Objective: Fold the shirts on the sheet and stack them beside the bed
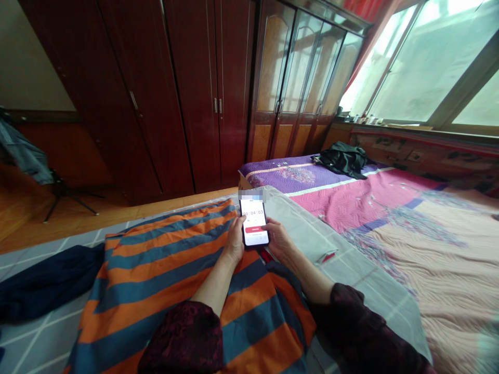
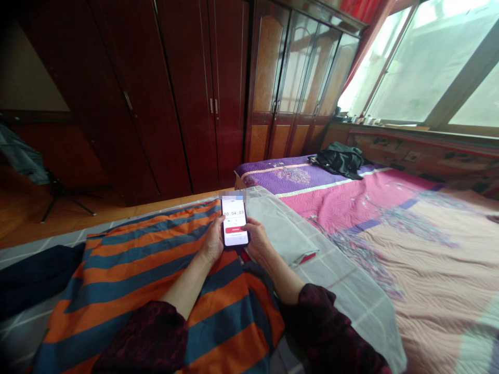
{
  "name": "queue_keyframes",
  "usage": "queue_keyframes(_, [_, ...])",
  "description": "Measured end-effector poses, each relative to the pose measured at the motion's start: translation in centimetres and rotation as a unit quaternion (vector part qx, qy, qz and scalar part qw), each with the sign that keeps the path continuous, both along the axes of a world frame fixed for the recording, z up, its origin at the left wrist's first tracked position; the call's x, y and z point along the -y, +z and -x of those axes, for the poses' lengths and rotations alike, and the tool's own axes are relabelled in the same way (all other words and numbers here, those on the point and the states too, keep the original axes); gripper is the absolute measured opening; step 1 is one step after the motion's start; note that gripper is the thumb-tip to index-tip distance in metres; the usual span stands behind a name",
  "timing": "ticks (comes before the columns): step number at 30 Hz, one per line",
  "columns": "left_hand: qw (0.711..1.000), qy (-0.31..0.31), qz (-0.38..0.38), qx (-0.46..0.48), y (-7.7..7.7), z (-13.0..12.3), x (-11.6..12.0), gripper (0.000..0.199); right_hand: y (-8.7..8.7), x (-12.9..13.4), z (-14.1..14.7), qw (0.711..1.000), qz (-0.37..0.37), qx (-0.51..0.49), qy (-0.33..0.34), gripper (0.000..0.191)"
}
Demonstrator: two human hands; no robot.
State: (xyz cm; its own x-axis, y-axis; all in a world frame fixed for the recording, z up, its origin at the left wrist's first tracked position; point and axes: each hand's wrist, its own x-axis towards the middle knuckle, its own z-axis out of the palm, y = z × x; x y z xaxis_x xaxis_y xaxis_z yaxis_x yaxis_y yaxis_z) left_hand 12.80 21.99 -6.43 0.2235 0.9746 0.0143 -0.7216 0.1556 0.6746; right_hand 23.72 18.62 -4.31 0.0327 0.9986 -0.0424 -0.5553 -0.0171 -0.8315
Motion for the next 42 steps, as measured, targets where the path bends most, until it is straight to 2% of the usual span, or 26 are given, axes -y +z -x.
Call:
queue_keyframes(10, [1.0,0.012,-0.003,-0.029,0.04,0.03,-0.05,0.04,-0.04,0.28,0.02,1.0,-0.007,0.024,-0.008,0.04])
queue_keyframes(25, [1.0,0.006,-0.001,-0.03,0.24,0.07,0.11,0.044,0.25,0.34,0.11,1.0,0.0,0.024,-0.017,0.032])
queue_keyframes(42, [1.0,0.01,0.0,-0.03,0.37,0.11,0.2,0.044,0.38,0.35,0.21,1.0,0.002,0.017,-0.013,0.034])
